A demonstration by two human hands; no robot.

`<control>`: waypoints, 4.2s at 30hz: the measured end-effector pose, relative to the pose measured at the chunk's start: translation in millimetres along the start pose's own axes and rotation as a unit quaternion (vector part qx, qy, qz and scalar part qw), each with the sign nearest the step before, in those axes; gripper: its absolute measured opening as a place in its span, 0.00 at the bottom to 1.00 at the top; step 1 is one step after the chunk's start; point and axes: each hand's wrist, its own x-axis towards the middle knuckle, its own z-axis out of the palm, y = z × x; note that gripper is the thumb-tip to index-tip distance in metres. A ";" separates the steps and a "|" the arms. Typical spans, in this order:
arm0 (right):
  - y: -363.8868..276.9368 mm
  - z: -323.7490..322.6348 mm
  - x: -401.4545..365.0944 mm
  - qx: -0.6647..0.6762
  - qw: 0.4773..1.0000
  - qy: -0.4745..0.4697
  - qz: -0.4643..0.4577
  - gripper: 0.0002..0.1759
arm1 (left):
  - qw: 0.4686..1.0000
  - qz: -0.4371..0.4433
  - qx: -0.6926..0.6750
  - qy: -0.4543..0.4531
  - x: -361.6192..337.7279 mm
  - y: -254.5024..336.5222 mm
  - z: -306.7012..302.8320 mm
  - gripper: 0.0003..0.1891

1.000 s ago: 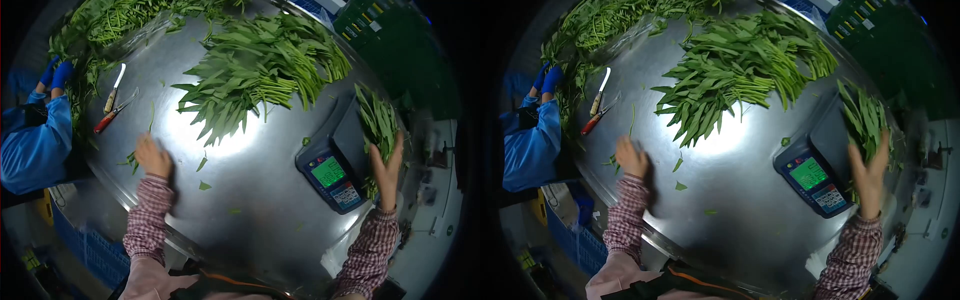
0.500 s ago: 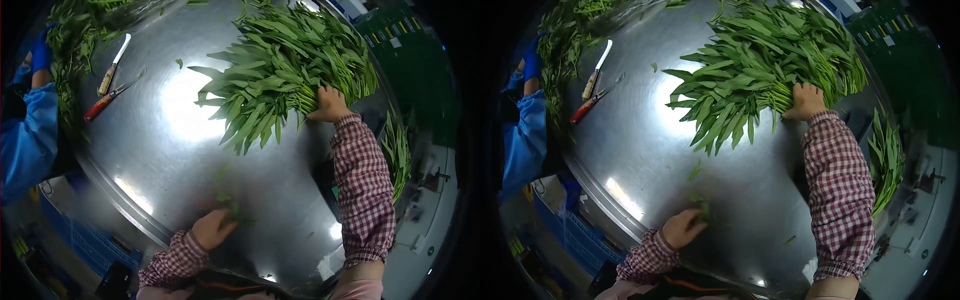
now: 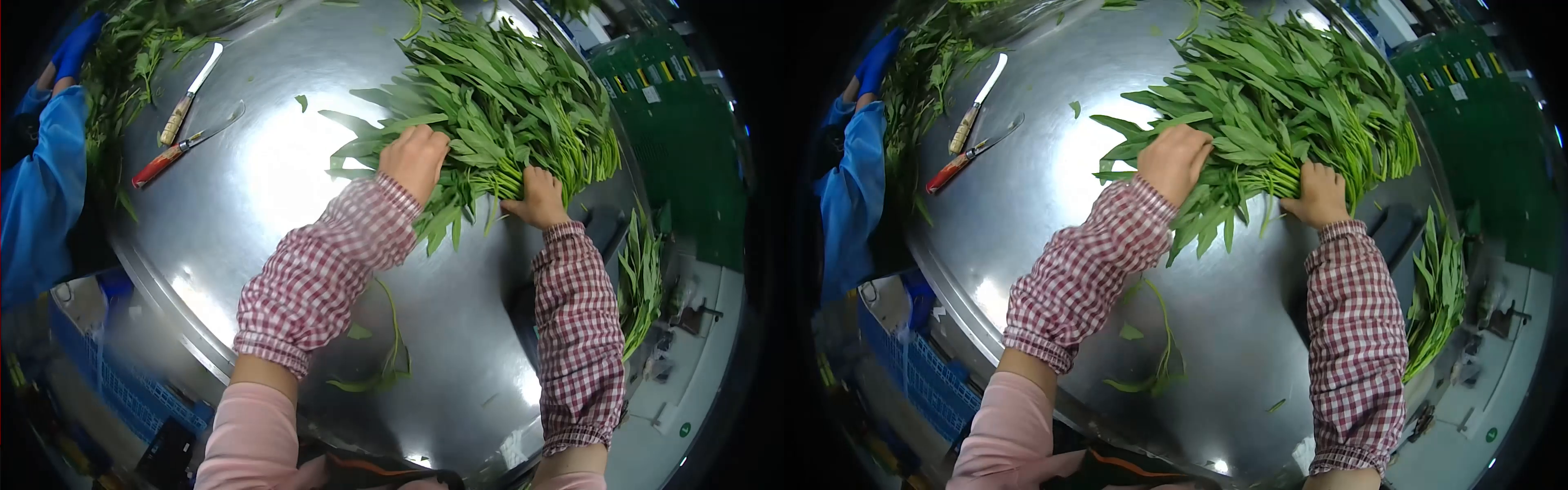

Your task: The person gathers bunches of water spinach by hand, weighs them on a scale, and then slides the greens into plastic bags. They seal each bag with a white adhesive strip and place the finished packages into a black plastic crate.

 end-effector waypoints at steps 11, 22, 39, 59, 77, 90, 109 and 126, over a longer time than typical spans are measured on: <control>-14.2 9.0 2.5 -0.090 0.988 0.122 0.018 0.34 | 0.944 -0.209 -0.229 0.110 -71.9 -44.0 -122.8 0.11; -85.7 -21.3 -165.4 0.039 0.997 -0.063 0.029 0.48 | 0.670 -0.198 -0.715 -0.029 -170.1 11.3 -218.7 0.10; -196.5 3.7 -307.8 0.318 0.934 0.047 -0.156 0.13 | 0.935 -0.251 -0.185 0.168 -226.6 62.7 -248.3 0.10; -80.9 47.0 -198.2 0.135 0.987 -0.046 0.076 0.57 | 0.947 -0.275 0.070 -0.149 -315.2 39.6 -137.1 0.14; -114.4 5.6 -320.9 0.944 0.252 -0.212 0.022 0.27 | 0.708 -0.360 -0.608 0.000 -312.7 166.4 -148.9 0.16; -153.6 74.3 -431.0 0.884 0.414 -0.114 0.186 0.30 | 0.535 -0.485 -0.646 -0.246 -378.2 148.4 -84.9 0.17; -106.6 15.6 -423.8 0.851 0.474 -0.039 0.223 0.22 | 0.734 -0.419 -0.507 -0.170 -350.9 151.3 -127.5 0.12; 23.1 -153.9 -479.6 0.542 0.823 0.050 0.160 0.13 | 0.867 -0.294 -0.391 -0.095 -273.4 147.9 -183.3 0.15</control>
